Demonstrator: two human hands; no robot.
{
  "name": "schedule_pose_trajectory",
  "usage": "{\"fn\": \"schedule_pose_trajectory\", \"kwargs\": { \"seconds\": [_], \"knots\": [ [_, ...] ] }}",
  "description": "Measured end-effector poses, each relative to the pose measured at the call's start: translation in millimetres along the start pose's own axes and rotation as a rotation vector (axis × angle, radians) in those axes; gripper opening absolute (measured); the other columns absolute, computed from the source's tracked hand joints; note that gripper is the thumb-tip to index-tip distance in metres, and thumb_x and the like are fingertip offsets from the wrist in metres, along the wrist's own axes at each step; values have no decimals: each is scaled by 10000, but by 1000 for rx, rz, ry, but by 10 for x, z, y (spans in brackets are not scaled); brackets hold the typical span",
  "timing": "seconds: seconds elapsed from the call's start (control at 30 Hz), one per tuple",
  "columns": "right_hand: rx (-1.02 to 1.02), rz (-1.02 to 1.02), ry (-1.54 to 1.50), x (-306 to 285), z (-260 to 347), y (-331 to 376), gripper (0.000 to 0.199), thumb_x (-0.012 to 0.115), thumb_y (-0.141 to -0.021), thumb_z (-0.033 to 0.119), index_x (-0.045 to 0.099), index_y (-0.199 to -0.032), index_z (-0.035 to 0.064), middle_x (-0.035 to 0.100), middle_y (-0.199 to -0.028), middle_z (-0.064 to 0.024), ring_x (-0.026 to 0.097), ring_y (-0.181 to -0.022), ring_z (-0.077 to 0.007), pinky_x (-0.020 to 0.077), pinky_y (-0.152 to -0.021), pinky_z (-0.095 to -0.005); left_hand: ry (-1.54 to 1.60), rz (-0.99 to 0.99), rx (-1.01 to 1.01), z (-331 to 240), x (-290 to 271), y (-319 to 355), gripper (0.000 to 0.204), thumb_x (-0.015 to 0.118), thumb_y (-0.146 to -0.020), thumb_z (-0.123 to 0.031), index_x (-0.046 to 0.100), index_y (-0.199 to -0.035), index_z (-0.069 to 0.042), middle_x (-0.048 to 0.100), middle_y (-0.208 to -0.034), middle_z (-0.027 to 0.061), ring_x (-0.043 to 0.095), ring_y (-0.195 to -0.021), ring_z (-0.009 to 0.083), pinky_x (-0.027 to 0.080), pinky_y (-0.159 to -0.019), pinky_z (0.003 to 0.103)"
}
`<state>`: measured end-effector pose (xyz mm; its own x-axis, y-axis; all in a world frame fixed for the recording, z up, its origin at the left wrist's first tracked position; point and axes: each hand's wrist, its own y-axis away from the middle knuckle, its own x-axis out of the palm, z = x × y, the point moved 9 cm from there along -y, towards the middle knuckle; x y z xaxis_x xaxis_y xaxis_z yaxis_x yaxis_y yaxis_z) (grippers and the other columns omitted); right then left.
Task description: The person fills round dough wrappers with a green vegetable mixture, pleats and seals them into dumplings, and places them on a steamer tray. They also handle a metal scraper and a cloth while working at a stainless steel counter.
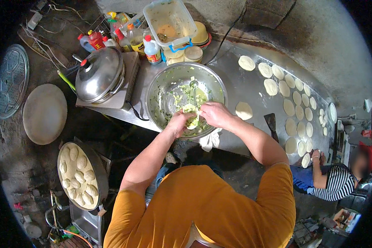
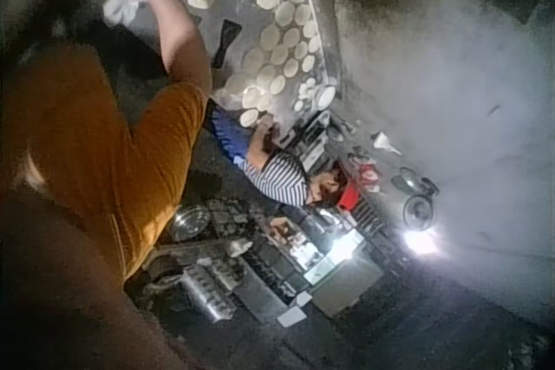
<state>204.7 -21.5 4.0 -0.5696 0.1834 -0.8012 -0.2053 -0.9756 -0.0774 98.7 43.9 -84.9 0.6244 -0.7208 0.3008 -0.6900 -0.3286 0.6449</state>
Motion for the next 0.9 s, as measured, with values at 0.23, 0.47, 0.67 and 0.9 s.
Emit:
{"fn": "schedule_pose_trajectory", "kwargs": {
  "seconds": [0.23, 0.47, 0.67, 0.9],
  "knots": [
    [1, 98, -39, 19, -4, -123, 129, 589, -860, 147, 597, -844, 19, 619, -868, -172, 613, -879, -366, 485, -754, -462, 8, 17, 75, -94, 25, 35, 181, 557, -950, -145, 559, -1116, -74, 645, -971, 60, 645, -839, 189, 538, -655, 343],
    [-119, 70, -26, -51, 174, 3, 141, 584, -856, 125, 567, -804, -5, 600, -851, -189, 600, -864, -373, 474, -756, -474, 418, -27, -119, 107, 24, -24, 234, 433, -943, -140, 511, -1144, -49, 589, -1122, 127, 624, -989, 261, 551, -819, 460],
    [-107, 67, -35, 48, 62, 50, 94, 608, -830, 84, 573, -826, -3, 609, -818, -168, 615, -839, -357, 490, -733, -453, 367, 155, -98, 129, 111, 22, 313, 406, -938, -169, 482, -1208, -30, 568, -1174, 144, 601, -1056, 289, 549, -878, 503],
    [-125, 49, 47, 30, 65, 56, 69, 614, -822, 71, 585, -835, 10, 619, -825, -161, 619, -829, -354, 495, -726, -442, 434, 204, -76, 77, 81, 34, 241, 475, -977, -165, 502, -1174, -29, 594, -1095, 96, 606, -1003, 231, 567, -830, 445]
  ]
}}
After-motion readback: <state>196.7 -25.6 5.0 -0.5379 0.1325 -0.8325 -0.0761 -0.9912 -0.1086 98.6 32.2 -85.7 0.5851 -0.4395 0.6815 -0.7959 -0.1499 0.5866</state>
